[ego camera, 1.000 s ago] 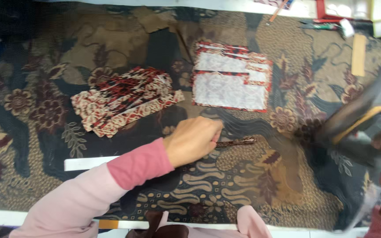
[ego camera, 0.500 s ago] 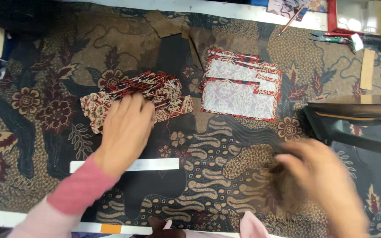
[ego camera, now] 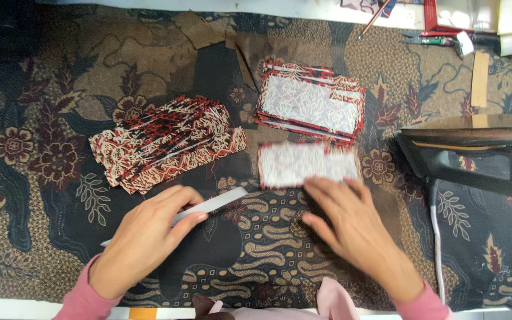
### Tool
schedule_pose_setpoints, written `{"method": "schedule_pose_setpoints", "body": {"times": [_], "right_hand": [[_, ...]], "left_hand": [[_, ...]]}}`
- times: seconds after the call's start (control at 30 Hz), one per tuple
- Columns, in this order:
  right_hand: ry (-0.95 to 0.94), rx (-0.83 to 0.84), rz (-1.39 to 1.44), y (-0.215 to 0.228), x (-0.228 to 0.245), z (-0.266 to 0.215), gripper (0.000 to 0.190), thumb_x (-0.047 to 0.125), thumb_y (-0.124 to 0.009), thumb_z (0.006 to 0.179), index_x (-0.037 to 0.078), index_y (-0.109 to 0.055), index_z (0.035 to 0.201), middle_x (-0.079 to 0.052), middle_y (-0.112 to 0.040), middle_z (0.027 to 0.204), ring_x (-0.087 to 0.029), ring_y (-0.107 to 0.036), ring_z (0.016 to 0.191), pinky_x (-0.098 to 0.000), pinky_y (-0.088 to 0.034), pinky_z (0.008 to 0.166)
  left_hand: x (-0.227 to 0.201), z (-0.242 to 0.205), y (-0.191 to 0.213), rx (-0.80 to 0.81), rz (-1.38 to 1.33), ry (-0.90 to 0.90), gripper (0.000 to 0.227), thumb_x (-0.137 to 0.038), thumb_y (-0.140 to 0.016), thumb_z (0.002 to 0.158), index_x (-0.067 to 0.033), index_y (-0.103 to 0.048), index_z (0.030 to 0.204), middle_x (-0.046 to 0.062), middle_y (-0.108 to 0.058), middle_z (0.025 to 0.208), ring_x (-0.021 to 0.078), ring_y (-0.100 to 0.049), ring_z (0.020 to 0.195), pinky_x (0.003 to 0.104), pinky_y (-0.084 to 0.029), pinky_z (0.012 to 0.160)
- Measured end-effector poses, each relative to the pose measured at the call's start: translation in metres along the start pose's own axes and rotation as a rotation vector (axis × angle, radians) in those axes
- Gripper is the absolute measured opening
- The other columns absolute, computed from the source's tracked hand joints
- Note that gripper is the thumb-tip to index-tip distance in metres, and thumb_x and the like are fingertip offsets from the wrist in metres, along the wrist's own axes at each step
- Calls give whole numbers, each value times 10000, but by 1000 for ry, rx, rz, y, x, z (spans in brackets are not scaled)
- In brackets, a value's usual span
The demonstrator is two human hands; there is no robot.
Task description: The person repeatedly irons small rectangular pieces of patterned fabric on a table. They use a ruler to align the fabric, press it with an iron, and stack the finished pieces. The process is repeated for multiple fabric pieces.
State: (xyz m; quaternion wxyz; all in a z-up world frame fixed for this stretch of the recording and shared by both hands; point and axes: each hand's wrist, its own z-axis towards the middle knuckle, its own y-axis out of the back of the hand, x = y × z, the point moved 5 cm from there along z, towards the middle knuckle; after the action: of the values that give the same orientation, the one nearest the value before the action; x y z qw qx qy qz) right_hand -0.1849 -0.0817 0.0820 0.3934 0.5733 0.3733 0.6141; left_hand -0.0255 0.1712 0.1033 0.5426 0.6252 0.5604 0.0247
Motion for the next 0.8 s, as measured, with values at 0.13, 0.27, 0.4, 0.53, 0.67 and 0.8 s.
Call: {"method": "schedule_pose_setpoints", "body": {"times": [0.13, 0.27, 0.4, 0.53, 0.67, 0.8], "right_hand": [[-25, 77, 107, -2, 16, -39, 437, 294, -687, 897, 71, -635, 1269, -72, -632, 1375, -226, -562, 1284, -504, -325, 1099], [-397, -152, 429, -5, -5, -63, 476, 197, -811, 778, 38, -661, 1202, -106, -721, 1189, -249, -652, 1089, -369, -484, 945], [-724, -286, 700, -18, -38, -74, 350, 83, -807, 826, 27, -700, 1154, -70, -779, 968, -124, -716, 875, -263, -555, 773], [-810, -408, 721, -5, -65, -80, 307, 90, -771, 864, 5, -656, 1136, -65, -748, 929, -72, -687, 844, -241, -552, 735], [-853, -300, 434, 4, -70, -71, 279, 140, -794, 871, 5, -694, 1094, -71, -762, 815, -116, -686, 725, -279, -542, 658], [-824, -278, 338, 10, -70, -57, 374, 173, -811, 837, 3, -632, 1117, -86, -744, 777, -156, -713, 679, -299, -553, 624]], "left_hand": [[-44, 12, -17, -41, -111, -291, 194, -265, -661, 905, -124, -701, 1030, 70, -678, 925, 315, -686, 829, 429, -530, 683], [-86, 28, -64, 106, -104, -424, 208, -253, -676, 907, -130, -700, 1073, 83, -688, 958, 333, -686, 874, 458, -523, 712], [-101, 37, -75, 99, -173, -508, 278, -218, -702, 860, -118, -690, 1119, 94, -728, 1014, 343, -697, 917, 462, -526, 737], [-72, 53, -56, 55, -11, -252, 233, -198, -683, 879, -128, -664, 1100, 100, -724, 963, 341, -693, 914, 452, -530, 735], [-63, 58, -43, -41, -26, -284, 157, -158, -694, 866, -90, -678, 1007, 121, -688, 941, 360, -679, 893, 451, -520, 718], [-58, 62, -47, -30, -78, -215, 173, -169, -712, 851, -82, -668, 995, 108, -652, 924, 347, -686, 850, 443, -524, 701]]}}
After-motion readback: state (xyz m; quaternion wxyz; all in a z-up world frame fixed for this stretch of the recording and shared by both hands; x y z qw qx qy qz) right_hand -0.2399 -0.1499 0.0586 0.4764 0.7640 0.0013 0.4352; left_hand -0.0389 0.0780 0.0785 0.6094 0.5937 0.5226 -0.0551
